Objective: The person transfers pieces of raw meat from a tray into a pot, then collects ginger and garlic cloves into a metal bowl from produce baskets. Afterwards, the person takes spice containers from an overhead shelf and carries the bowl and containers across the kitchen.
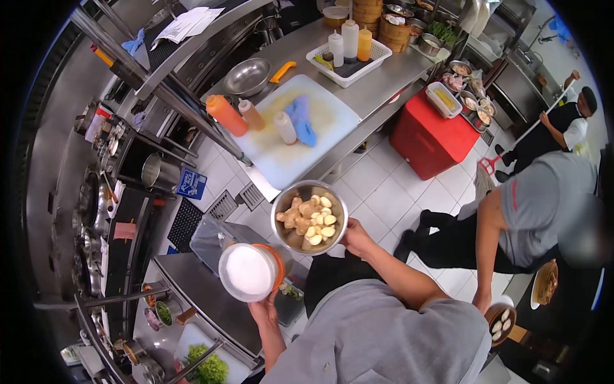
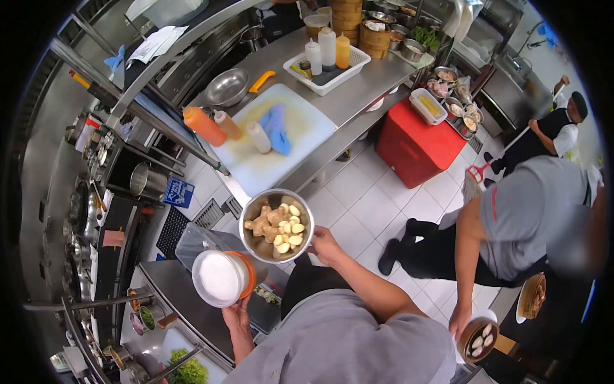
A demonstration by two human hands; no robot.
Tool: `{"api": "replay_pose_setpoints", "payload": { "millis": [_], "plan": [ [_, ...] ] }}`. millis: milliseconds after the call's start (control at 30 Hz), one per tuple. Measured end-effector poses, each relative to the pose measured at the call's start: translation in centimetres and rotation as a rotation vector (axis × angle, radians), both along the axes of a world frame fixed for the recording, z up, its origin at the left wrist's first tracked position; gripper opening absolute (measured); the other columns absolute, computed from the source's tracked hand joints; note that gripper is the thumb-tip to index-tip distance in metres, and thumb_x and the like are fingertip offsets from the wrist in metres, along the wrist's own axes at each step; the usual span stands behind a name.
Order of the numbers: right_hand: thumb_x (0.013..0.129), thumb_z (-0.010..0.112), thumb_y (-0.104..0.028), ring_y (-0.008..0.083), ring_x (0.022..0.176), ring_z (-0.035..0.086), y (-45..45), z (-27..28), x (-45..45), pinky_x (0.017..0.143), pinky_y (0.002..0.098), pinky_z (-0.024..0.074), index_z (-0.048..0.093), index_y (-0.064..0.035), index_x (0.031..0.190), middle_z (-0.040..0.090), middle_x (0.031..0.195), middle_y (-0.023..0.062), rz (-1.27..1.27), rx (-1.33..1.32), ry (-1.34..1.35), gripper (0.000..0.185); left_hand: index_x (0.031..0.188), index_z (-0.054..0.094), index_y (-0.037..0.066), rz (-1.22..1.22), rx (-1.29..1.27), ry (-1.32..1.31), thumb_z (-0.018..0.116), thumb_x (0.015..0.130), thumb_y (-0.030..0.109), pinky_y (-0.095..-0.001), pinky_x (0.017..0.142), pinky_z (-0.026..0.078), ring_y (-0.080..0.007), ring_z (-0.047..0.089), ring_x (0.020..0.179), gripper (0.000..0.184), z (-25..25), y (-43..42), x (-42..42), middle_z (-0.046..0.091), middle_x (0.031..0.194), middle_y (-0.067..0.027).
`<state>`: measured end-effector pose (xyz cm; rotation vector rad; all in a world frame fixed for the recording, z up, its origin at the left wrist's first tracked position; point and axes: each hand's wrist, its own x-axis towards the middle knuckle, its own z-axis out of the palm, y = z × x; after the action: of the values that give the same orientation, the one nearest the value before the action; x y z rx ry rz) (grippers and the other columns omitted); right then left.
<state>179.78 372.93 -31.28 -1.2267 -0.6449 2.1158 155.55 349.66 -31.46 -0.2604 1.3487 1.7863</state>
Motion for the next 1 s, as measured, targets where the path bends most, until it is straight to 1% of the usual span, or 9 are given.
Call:
{"api": "replay_pose_setpoints", "payload": {
  "millis": [200,233,267,333,433,533,800,867,1000],
  "plan": [
    [0.092,0.057,-0.004,0.024,0.095,0.067,0.4,1.4,4.0,0.08,0.0406,0.0586,0.06,0.0026,0.113,0.066,0.109,0.0128,-0.211,0.034,-0.012,0.022,0.132,0.045,0.004,-0.148,-0.044,0.007,0.052,0.097,0.022,-0.0381,0.064,0.061,-0.0275,0.068,0.089,0.04,0.6,5.2,-0.5,0.062,0.117,-0.0154],
    [0.092,0.057,-0.004,0.024,0.095,0.067,0.5,1.7,4.4,0.08,0.0406,0.0586,0.06,0.0026,0.113,0.066,0.109,0.0128,-0.216,0.039,-0.023,0.022,0.126,0.049,0.005,-0.186,-0.016,-0.013,0.054,0.097,0.021,-0.0299,0.053,0.056,-0.0209,0.068,0.077,0.034,1.0,6.3,-0.5,0.065,0.106,-0.0118],
    [0.093,0.056,-0.004,0.0251,0.097,0.067,0.4,1.7,4.9,0.081,0.0415,0.0584,0.058,0.0027,0.115,0.065,0.111,0.0137,-0.272,0.038,-0.014,0.023,0.126,0.049,0.005,-0.192,-0.011,-0.021,0.054,0.097,0.021,-0.0299,0.053,0.056,-0.0209,0.068,0.077,0.034,1.2,7.1,-0.6,0.065,0.106,-0.0118],
    [0.093,0.055,-0.003,0.0261,0.099,0.067,0.7,2.1,5.1,0.082,0.0424,0.0583,0.057,0.0028,0.117,0.064,0.114,0.0147,-0.338,0.051,-0.01,0.025,0.118,0.054,0.005,-0.28,0.032,-0.036,0.054,0.096,0.017,-0.0249,0.044,0.043,-0.0147,0.062,0.063,0.025,1.3,8.8,-1.0,0.066,0.094,-0.0078],
    [0.098,0.053,-0.017,0.0268,0.11,0.062,1.2,2.1,5.8,0.09,0.0452,0.055,0.05,-0.0034,0.129,0.058,0.128,0.0118,-0.389,0.097,0.019,0.034,0.113,0.056,0.006,-0.413,0.073,-0.038,0.054,0.095,0.011,-0.0242,0.04,0.036,-0.0122,0.057,0.056,0.018,1.1,11.2,-1.5,0.065,0.086,-0.0059],
    [0.098,0.054,-0.017,0.0275,0.113,0.061,2.3,3.3,6.4,0.09,0.046,0.0548,0.048,-0.0058,0.132,0.055,0.132,0.0119,-0.528,0.14,0.043,0.037,0.11,0.058,0.007,-0.447,0.021,-0.041,0.053,0.094,0.007,-0.0246,0.039,0.031,-0.0101,0.052,0.052,0.017,3.2,14.7,-0.4,0.065,0.083,-0.005],
    [0.1,0.048,-0.023,0.0283,0.113,0.06,8.2,5.6,11.8,0.089,0.0453,0.055,0.045,-0.0087,0.136,0.055,0.133,0.0114,-0.683,0.275,-0.003,0.038,0.112,0.059,0.008,-0.647,0.075,-0.083,0.051,0.096,0.008,-0.0233,0.041,0.03,-0.008,0.05,0.052,0.017,6.2,24.5,4.5,0.065,0.081,-0.0028],
    [0.099,0.051,-0.023,0.0275,0.114,0.06,10.7,4.7,14.2,0.088,0.0447,0.0552,0.045,-0.0086,0.136,0.055,0.132,0.0103,-0.693,0.275,-0.004,0.04,0.124,0.052,0.006,-0.718,0.144,-0.069,0.05,0.097,0.018,-0.0253,0.044,0.041,-0.0142,0.064,0.071,0.03,6.0,27.0,6.3,0.066,0.103,-0.0082],
    [0.096,0.059,-0.021,0.0263,0.118,0.057,15.3,2.9,19.6,0.092,0.044,0.0537,0.045,-0.008,0.136,0.055,0.133,0.0076,-0.628,0.294,-0.005,0.045,0.121,0.055,0.006,-0.61,0.104,-0.113,0.053,0.097,0.012,-0.0267,0.051,0.047,-0.0131,0.063,0.073,0.025,6.8,31.6,11.2,0.067,0.1,-0.0058]
  ]
}}
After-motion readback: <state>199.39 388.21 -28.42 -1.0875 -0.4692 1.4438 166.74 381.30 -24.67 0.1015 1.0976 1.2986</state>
